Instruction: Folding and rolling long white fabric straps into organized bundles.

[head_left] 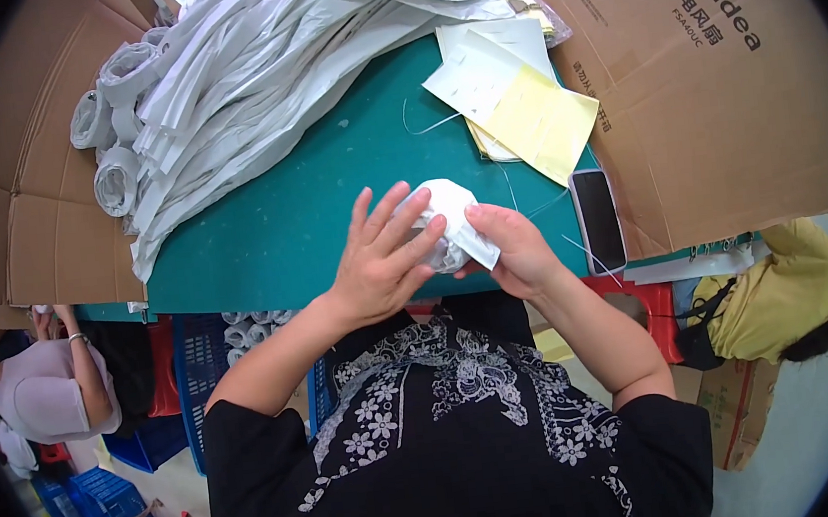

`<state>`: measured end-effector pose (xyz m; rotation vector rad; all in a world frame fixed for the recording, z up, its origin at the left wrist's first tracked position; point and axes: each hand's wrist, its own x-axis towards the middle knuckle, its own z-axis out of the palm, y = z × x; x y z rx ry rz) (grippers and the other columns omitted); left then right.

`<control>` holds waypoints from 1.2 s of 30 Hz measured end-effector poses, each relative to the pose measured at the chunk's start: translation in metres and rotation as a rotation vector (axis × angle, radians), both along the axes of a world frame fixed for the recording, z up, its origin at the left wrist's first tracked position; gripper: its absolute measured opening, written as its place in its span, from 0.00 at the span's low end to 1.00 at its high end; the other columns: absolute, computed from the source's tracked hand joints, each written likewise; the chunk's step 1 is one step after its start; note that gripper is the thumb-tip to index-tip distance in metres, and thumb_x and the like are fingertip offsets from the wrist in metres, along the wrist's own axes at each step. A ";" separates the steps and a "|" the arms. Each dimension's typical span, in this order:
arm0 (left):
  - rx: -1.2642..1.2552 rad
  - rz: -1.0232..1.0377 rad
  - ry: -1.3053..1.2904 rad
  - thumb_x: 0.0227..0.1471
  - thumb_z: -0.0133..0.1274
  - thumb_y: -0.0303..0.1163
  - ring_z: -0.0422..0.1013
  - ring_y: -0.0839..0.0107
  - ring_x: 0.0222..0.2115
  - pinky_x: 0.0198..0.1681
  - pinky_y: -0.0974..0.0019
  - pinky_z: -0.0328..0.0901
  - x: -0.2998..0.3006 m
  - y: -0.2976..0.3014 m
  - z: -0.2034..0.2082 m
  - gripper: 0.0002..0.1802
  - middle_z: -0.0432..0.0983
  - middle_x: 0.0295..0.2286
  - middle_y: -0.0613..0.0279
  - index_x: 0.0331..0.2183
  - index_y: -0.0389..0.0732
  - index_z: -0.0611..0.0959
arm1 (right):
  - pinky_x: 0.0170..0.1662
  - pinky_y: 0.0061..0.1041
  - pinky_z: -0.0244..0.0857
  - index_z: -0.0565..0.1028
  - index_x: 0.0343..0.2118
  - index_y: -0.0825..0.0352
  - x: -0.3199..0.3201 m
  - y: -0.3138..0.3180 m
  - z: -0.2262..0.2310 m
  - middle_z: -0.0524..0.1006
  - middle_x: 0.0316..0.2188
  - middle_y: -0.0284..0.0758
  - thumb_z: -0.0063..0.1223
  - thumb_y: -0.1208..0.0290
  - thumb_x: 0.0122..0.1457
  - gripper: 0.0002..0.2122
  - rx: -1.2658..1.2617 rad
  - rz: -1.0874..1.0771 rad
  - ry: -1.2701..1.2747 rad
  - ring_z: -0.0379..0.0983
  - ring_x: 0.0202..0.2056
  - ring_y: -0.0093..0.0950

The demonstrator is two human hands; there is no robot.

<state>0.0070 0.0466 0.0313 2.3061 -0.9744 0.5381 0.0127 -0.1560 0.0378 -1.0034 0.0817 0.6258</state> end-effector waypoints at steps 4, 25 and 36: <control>-0.427 -0.127 0.368 0.45 0.56 0.31 0.66 0.60 0.45 0.53 0.53 0.53 0.011 0.017 0.005 0.16 0.70 0.43 0.55 0.40 0.43 0.80 | 0.28 0.20 0.69 0.70 0.40 0.70 0.001 -0.004 0.000 0.76 0.30 0.34 0.43 0.62 0.60 0.15 -0.150 0.056 -0.114 0.73 0.29 0.21; -0.361 -0.168 0.876 0.38 0.63 0.44 0.66 0.61 0.44 0.46 0.60 0.61 -0.036 0.064 -0.003 0.48 0.69 0.40 0.52 0.55 0.38 0.57 | 0.37 0.19 0.64 0.70 0.41 0.68 0.004 0.058 0.009 0.74 0.30 0.29 0.64 0.72 0.42 0.21 -0.418 0.687 -0.333 0.70 0.32 0.19; 0.239 0.986 0.030 0.42 0.57 0.33 0.67 0.63 0.36 0.53 0.47 0.46 -0.051 0.212 -0.022 0.17 0.71 0.29 0.61 0.37 0.43 0.76 | 0.48 0.31 0.62 0.70 0.40 0.65 0.031 0.104 -0.017 0.65 0.47 0.40 0.61 0.70 0.45 0.18 -0.779 0.210 -1.128 0.64 0.48 0.37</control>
